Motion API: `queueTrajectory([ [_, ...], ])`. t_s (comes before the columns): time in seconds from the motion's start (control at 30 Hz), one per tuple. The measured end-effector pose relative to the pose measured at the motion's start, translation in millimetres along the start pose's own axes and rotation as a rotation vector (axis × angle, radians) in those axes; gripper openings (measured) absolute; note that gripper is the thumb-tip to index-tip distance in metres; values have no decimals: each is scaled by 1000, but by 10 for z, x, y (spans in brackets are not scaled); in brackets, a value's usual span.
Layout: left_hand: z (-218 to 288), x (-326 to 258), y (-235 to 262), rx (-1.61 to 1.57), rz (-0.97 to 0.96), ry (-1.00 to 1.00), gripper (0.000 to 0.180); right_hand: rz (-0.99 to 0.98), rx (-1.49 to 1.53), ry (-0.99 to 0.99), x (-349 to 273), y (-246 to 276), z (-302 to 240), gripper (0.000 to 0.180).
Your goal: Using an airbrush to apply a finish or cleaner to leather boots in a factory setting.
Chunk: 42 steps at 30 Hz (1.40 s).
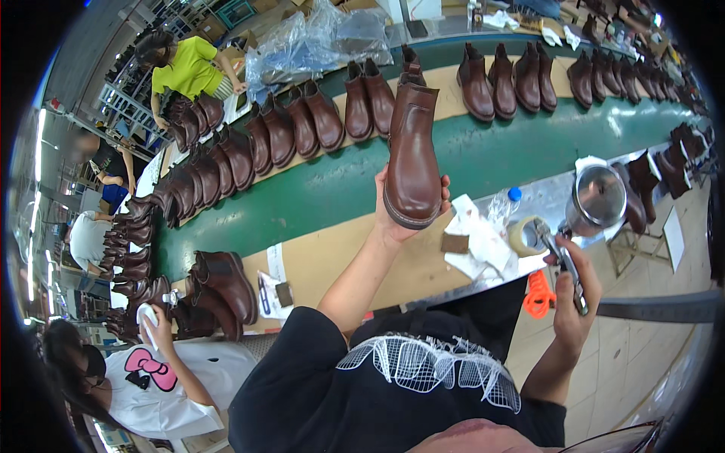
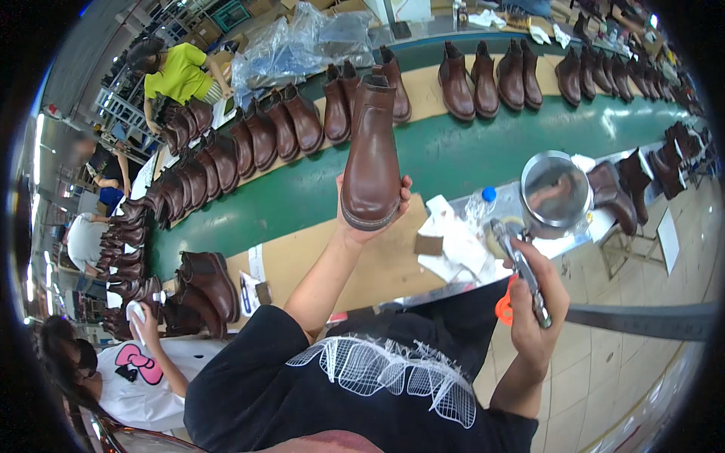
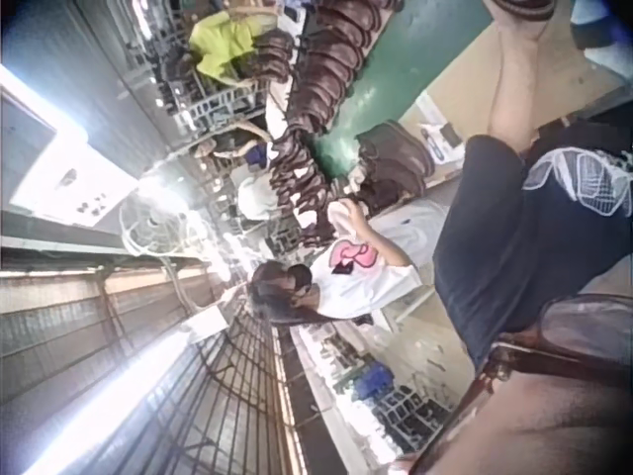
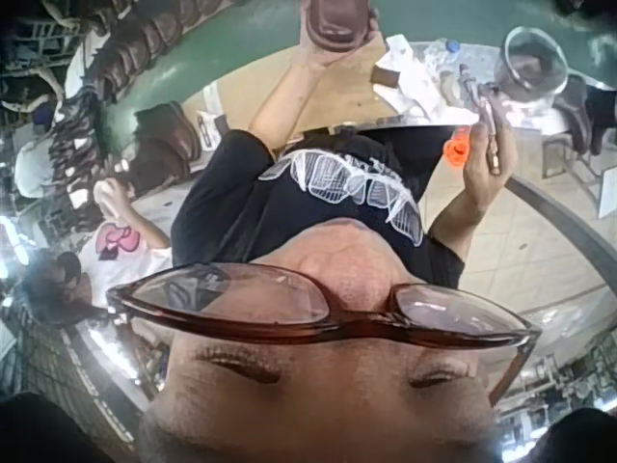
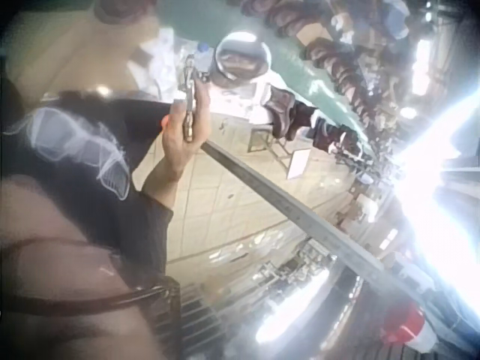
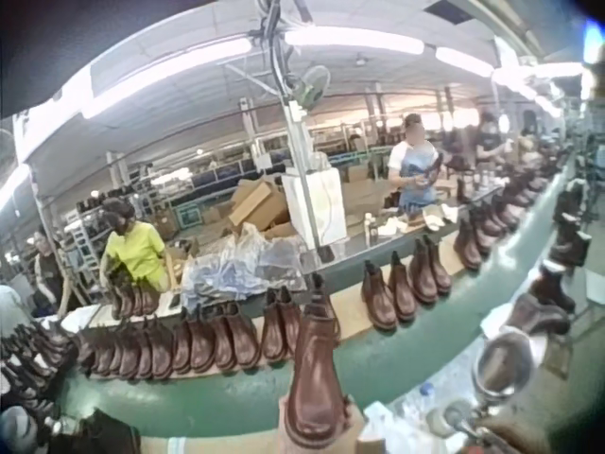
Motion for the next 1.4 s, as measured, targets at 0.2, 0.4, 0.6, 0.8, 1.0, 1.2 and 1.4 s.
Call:
queueTrajectory([
  [0.2, -151, -549, 115, 47, 56, 53, 81, -62, -22, 117, 90, -251, -282, 29],
  [0.4, -182, -894, 176, 142, 99, 2, 81, -157, -55, 242, 180, -545, -522, 32],
  [0.6, -199, -1050, 151, 114, 141, 30, 83, -153, -114, 282, 143, -673, -488, 30],
  [0.8, -210, -1063, 106, 184, 125, 21, 77, -121, 74, 82, 25, -558, -292, 28],
  [1.0, -148, -1154, 350, 479, 309, -185, 65, -141, 99, 102, -25, -442, -207, 29],
  [1.2, -127, -1157, 232, 887, 425, -491, 62, -147, 124, 53, -55, -451, -176, 30],
  [1.4, -182, -1187, 261, 963, 456, -492, 58, -190, 100, 62, -53, -500, -257, 29],
])
Point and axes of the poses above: each hand's wrist, its own x-axis towards the middle knuckle, its own y-axis out of the back of the hand, z = x × y, the point moved 2 cm from there along x, towards the middle knuckle, and after that the axes turned 1 degree about -z, right-handed, at the moved point
